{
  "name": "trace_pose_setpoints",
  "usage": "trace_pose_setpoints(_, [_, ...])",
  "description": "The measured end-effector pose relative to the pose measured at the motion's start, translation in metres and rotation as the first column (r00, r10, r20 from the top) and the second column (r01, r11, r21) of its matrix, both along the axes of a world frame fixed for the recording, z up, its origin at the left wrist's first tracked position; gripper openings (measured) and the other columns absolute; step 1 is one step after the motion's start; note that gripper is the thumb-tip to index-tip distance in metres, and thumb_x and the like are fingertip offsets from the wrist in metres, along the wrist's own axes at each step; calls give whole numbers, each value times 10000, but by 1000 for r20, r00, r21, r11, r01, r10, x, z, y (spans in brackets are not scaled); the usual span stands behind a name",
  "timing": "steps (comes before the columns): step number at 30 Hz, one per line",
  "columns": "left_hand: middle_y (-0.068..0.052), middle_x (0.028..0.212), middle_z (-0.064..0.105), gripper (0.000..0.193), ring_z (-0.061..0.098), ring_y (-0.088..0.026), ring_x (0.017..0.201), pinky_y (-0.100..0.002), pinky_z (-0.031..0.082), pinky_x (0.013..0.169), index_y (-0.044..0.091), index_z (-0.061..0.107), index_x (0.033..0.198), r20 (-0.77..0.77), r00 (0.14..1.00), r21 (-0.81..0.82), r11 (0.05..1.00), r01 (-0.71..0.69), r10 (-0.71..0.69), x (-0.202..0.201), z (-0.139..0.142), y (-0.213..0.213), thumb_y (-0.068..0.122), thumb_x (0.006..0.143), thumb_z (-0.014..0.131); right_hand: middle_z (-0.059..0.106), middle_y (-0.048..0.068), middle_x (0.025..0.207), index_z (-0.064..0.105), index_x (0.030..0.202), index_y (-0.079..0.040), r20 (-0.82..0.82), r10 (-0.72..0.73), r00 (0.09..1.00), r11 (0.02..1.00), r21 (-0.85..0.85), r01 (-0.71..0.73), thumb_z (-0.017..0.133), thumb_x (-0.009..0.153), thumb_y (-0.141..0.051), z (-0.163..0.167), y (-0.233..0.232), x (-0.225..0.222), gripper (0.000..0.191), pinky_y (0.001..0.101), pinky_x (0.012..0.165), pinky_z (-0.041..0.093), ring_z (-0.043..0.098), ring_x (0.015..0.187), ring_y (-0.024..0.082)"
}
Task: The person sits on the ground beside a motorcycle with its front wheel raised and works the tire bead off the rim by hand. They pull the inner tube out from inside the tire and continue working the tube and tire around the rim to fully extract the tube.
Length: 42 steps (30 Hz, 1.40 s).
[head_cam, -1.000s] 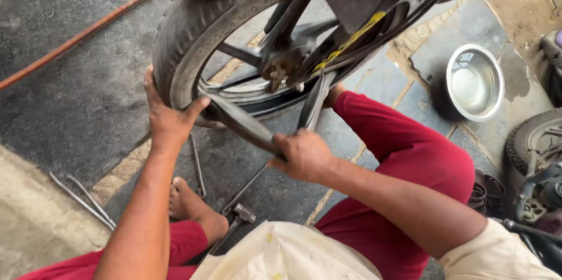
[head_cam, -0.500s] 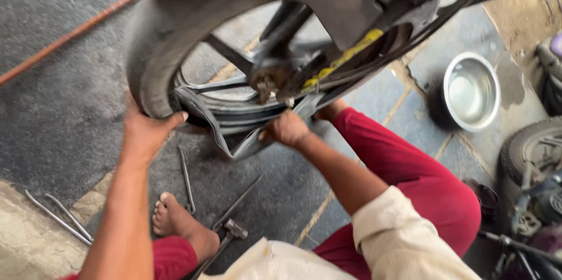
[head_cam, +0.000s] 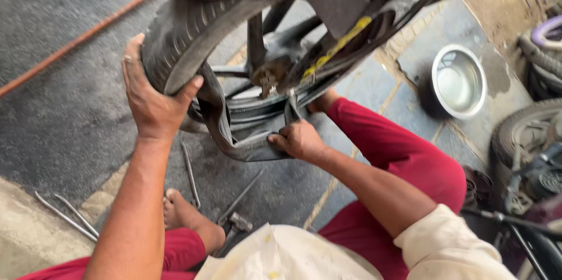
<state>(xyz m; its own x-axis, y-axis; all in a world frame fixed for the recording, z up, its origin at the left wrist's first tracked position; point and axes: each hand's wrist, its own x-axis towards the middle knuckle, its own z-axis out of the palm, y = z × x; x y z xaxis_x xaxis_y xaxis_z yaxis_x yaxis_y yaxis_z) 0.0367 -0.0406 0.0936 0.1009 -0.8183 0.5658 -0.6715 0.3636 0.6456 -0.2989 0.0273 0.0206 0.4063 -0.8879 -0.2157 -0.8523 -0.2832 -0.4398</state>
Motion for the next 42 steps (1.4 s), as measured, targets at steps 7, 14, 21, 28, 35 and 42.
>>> trace_pose_setpoints(7, [-189,1494,497,1031,524,-388,1394,-482,446,1207,-4,373,1554,-33,999,-6,999,-35,35,-4,-11,7,678,945,848,600,138,621,696,656,-42,6,90,996,976,-199,-87,745,892,-389,110,44,-39,423,465,705,494,601,675,353])
trace_pose_setpoints(14, [-202,1535,456,1102,506,-383,1439,-477,434,1233,-1,311,1590,-7,1000,-7,1000,-13,13,-2,-20,8,748,948,803,532,97,571,608,567,-62,-28,68,997,991,-113,-70,844,746,-317,272,98,-55,391,440,676,489,556,630,309])
trace_pose_setpoints(21, [-187,1688,370,1127,408,-346,1553,-435,370,1299,62,204,1680,-72,997,25,1000,14,-13,11,-57,20,752,925,676,628,106,713,678,816,-89,-10,404,915,910,106,-401,722,883,-485,125,115,10,403,455,773,457,626,738,343])
trace_pose_setpoints(28, [-148,1470,578,1060,552,-285,1371,-423,446,1146,13,390,1547,-548,833,406,895,187,74,16,-147,23,632,813,839,567,119,1410,663,1259,-137,-435,519,736,854,297,-426,809,726,-478,8,4,-25,650,579,1214,218,440,1385,337])
trace_pose_setpoints(35, [-15,1331,649,697,589,-189,1261,-364,456,1103,85,590,1374,-879,453,402,744,533,151,33,-181,8,165,764,917,582,109,1330,627,1318,-101,-463,310,831,907,-119,-405,827,690,-440,-17,-114,-125,741,506,1100,341,514,1295,314])
trace_pose_setpoints(42, [-5,1346,651,743,577,-177,1287,-368,444,1109,70,590,1379,-856,494,425,750,507,151,29,-153,9,231,738,930,650,72,1106,686,1066,-149,-495,259,829,906,-174,-387,845,611,-532,-47,-124,-122,616,479,1020,453,603,1172,295])
